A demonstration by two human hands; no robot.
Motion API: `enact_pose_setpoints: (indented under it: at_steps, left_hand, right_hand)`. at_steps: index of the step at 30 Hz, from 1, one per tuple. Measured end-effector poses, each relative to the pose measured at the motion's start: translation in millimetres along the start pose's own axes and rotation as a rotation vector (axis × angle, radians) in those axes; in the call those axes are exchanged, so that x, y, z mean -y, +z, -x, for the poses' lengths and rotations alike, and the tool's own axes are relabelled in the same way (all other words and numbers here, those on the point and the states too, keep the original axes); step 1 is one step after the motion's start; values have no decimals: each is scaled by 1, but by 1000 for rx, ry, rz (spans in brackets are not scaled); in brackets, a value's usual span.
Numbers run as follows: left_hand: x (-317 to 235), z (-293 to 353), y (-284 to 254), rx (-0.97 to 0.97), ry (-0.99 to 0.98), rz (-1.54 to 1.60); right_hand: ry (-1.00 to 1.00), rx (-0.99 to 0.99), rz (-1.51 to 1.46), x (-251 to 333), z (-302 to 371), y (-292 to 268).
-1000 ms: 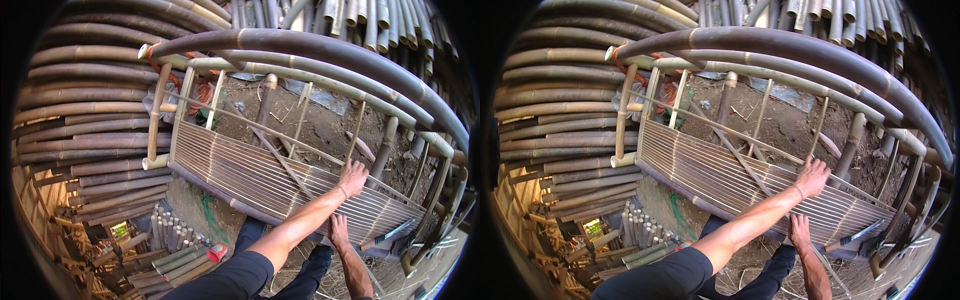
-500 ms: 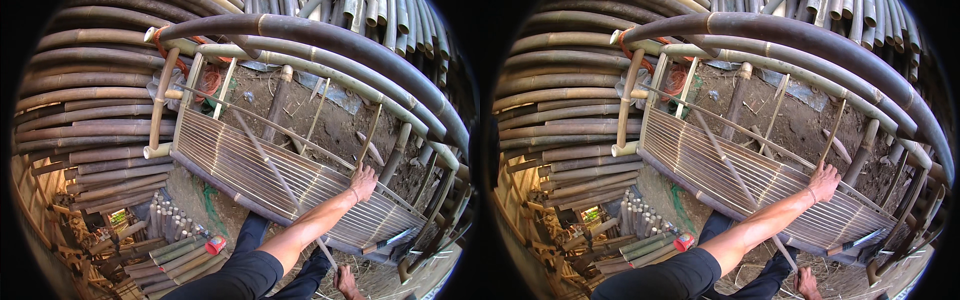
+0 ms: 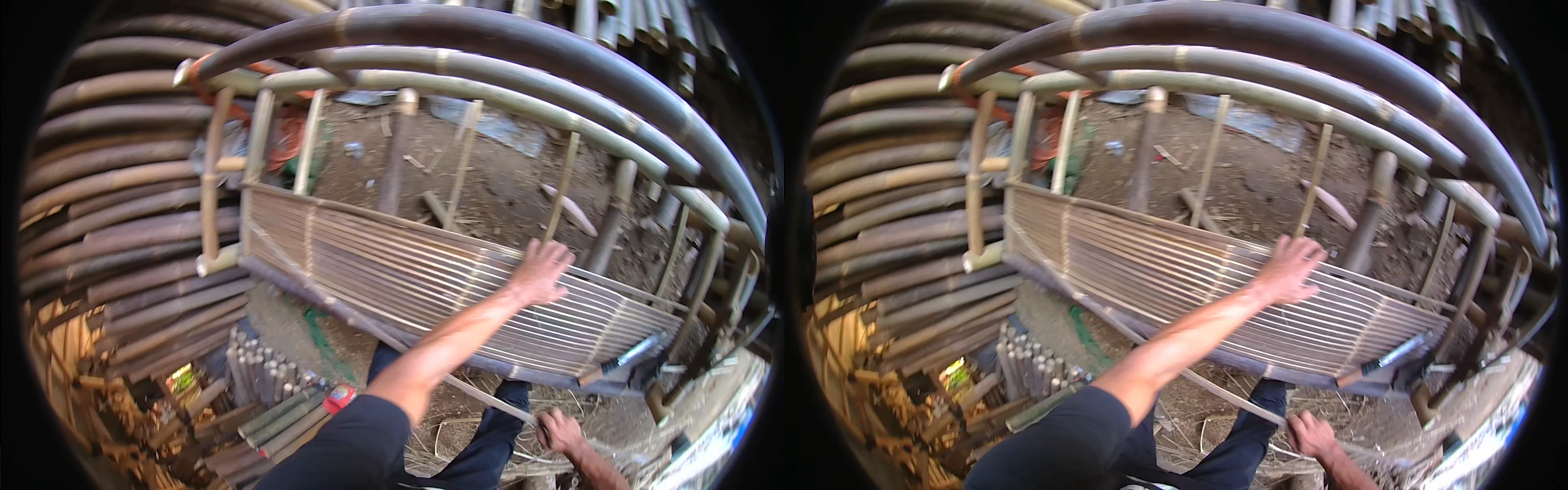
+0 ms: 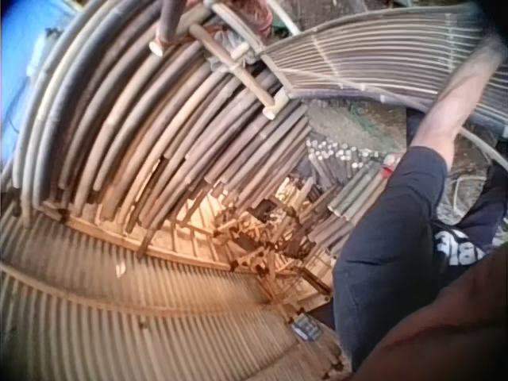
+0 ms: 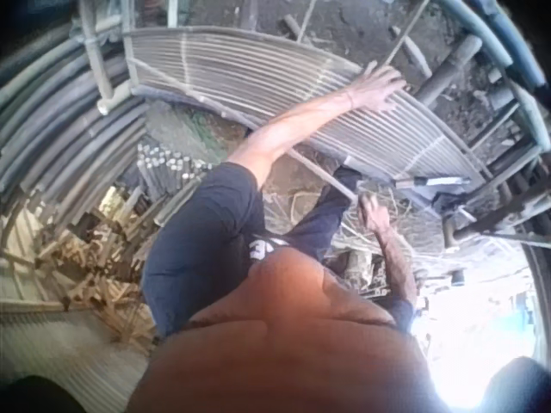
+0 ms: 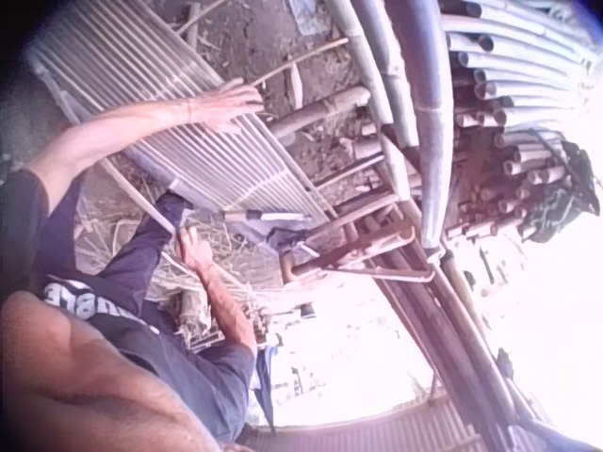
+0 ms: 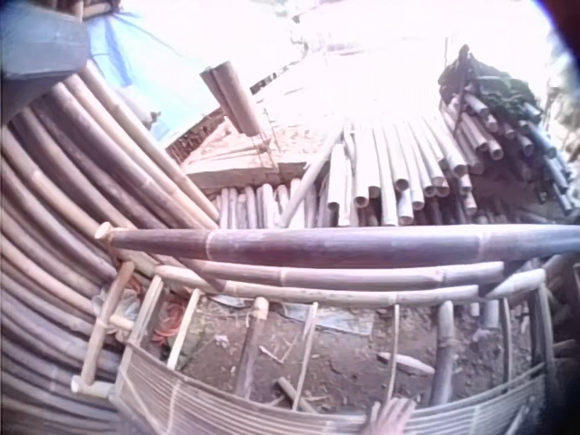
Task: The person weaves thin bamboo strips into a rectangular bamboo frame using a knife to split and trim the material. They repeatedly insert the strips into the frame, tapping them into place to create a tight woven mat.
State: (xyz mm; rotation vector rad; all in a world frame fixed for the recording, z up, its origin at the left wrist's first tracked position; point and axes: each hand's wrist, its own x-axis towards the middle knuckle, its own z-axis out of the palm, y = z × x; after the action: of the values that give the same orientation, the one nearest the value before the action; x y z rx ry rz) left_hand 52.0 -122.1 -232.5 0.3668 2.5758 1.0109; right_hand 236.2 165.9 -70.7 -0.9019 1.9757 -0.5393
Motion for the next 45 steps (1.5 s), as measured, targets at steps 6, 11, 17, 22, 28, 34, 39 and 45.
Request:
enact_pose_setpoints:
  at_steps: [6, 11, 17, 22, 28, 34, 39, 45]
  left_hand:
    - [115, 66, -129, -697, -392, -126]
    - [265, 181, -210, -678, -982, -482]
    - [323, 218, -245, -438, -1126, -317]
    - [329, 233, -241, -545, -1043, -406]
    - [301, 231, -242, -659, -876, -312]
    - [302, 238, -246, -657, -878, -384]
    - [310, 245, -243, -574, -994, -351]
    - [323, 246, -240, -297, -1094, -310]
  right_hand:
    - [-145, -189, 147, -23, -145, -2]
    - [73, -604, 209, 4, -272, -61]
    - [132, -421, 181, -10, -380, -79]
    - [55, -544, 74, 11, -360, -92]
    - [172, -597, 131, 45, -312, -136]
    - [204, -568, 98, 51, -314, -134]
    - [228, -475, 8, 39, -328, -114]
    - [110, -750, 244, 28, -360, -93]
